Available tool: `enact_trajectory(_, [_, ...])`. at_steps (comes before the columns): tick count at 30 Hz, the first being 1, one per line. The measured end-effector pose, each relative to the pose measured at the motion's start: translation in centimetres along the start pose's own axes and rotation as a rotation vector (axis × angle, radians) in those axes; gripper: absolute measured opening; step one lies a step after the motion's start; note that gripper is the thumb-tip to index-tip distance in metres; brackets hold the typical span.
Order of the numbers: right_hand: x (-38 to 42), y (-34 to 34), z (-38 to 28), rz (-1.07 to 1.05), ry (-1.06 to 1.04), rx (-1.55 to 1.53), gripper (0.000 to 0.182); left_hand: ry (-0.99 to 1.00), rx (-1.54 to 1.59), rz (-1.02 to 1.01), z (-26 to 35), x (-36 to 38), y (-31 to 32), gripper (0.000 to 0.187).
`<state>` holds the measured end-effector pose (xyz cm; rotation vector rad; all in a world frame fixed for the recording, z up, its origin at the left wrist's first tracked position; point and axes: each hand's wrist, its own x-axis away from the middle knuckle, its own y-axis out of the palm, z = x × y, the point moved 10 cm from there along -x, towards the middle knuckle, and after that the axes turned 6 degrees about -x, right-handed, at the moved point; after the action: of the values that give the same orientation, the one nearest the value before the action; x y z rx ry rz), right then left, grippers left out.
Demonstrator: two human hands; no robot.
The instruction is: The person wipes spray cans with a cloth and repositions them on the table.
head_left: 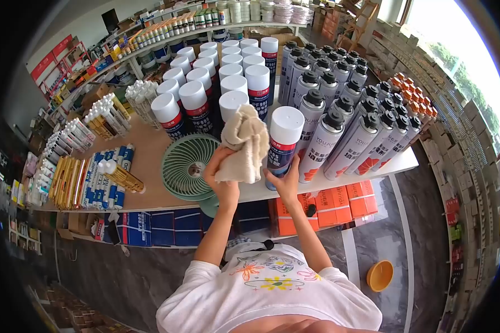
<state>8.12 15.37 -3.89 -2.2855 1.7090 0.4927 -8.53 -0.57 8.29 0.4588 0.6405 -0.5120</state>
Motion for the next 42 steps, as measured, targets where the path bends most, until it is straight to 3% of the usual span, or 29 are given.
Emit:
enact_trajectory(1, [0.2,-0.1,-1.8,0.005,-0.038,-0.011,0.091,-0.229,0.195,0.071,-2.0,0.2,-0.9,0.019])
enact_trajectory(2, [0.5,-0.4,-3.0,0.005,-0.04,-0.019,0.091,-0.262,0.209,0.068,-1.4,0.3,-1.8,0.023])
enact_trajectory(4, [1.2,-1.8,-6.7,-0.005,-0.184,0.243,0.091,-0.297,0.255,0.049,-1.2,0.8,-2.5,0.023])
enact_trajectory(7, [1.7,-3.9,-10.8,0.018,-0.231,0.171,0.095,-0.384,0.293,-0.026,-2.3,1.5,-3.1,0.022])
enact_trajectory(9, [1.7,-5.0,-13.3,0.093,-0.253,0.142,0.093,-0.577,0.524,-0.209,-3.4,3.1,-1.3,0.023])
enact_trajectory(12, [0.7,-4.0,-14.5,-0.066,-0.285,-0.058,0.095,-0.791,0.595,-0.352,-3.8,5.5,0.6,0.031])
enact_trajectory(13, [0.5,-3.0,-14.8,-0.123,-0.196,-0.196,0.085,-0.836,0.646,-0.373,-4.8,6.7,0.6,0.033])
enact_trajectory(15, [0.1,-2.2,-14.6,-0.176,-0.211,-0.12,0.069,-0.932,0.741,-0.413,-6.7,9.0,0.4,0.037])
enact_trajectory(16, [0.0,-1.6,-15.0,-0.217,-0.243,-0.174,0.048,-1.012,0.709,-0.385,-7.8,10.1,-0.1,0.038])
enact_trajectory(18, [0.1,-1.5,-14.6,-0.214,-0.171,-0.197,0.04,-1.119,0.604,-0.316,-9.7,11.3,-1.0,0.041])
enact_trajectory(20, [0.2,-1.4,-14.6,-0.202,-0.094,-0.183,0.025,-1.138,0.574,-0.337,-10.2,11.4,-1.1,0.043])
enact_trajectory(22, [0.5,-1.5,-14.4,-0.158,-0.08,-0.179,0.024,-1.155,0.544,-0.355,-10.9,11.9,-1.3,0.046])
enact_trajectory(25, [0.6,-1.8,-14.4,-0.123,-0.07,-0.16,0.022,-1.027,0.572,-0.384,-10.1,11.6,-1.1,0.046])
enact_trajectory(27, [0.4,-2.0,-14.4,-0.132,-0.073,-0.143,0.021,-1.06,0.567,-0.296,-9.8,11.9,-1.6,0.048])
enact_trajectory(29, [0.4,-1.2,-15.4,-0.279,-0.184,-0.109,0.019,-1.134,0.532,-0.218,-10.3,12.2,-2.4,0.047])
enact_trajectory(31, [0.4,-1.3,-15.1,-0.354,-0.135,-0.112,0.02,-1.202,0.492,-0.169,-10.3,12.3,-3.3,0.053])
enact_trajectory(33, [0.4,-1.3,-15.1,-0.426,-0.09,-0.117,0.023,-0.93,0.494,-0.359,-7.7,9.4,-2.4,0.035])
enact_trajectory(34, [0.4,-1.2,-15.6,-0.462,-0.122,-0.056,0.026,-0.931,0.493,-0.358,-7.2,8.8,-2.1,0.035])
enact_trajectory(36, [0.1,-1.7,-16.3,-0.54,-0.271,0.042,0.04,-0.647,0.439,-0.452,-4.2,5.6,-0.8,0.019])
enact_trajectory(37, [-0.6,-2.7,-17.1,-0.515,-0.267,0.058,0.042,-0.416,0.226,-0.456,-2.6,4.0,-1.0,0.016])
enact_trajectory(39, [-3.0,-4.6,-18.4,-0.406,-0.329,-0.009,0.043,-0.044,0.0,-0.454,1.3,1.9,-0.5,0.02])
enact_trajectory(40, [-4.2,-5.2,-19.7,-0.359,-0.387,0.066,0.046,-0.047,0.004,-0.458,1.8,1.4,0.0,0.02])
enact_trajectory(42, [-6.5,-5.4,-22.7,-0.306,-0.443,0.146,0.05,0.272,-0.203,-0.437,5.2,1.0,1.4,0.023])
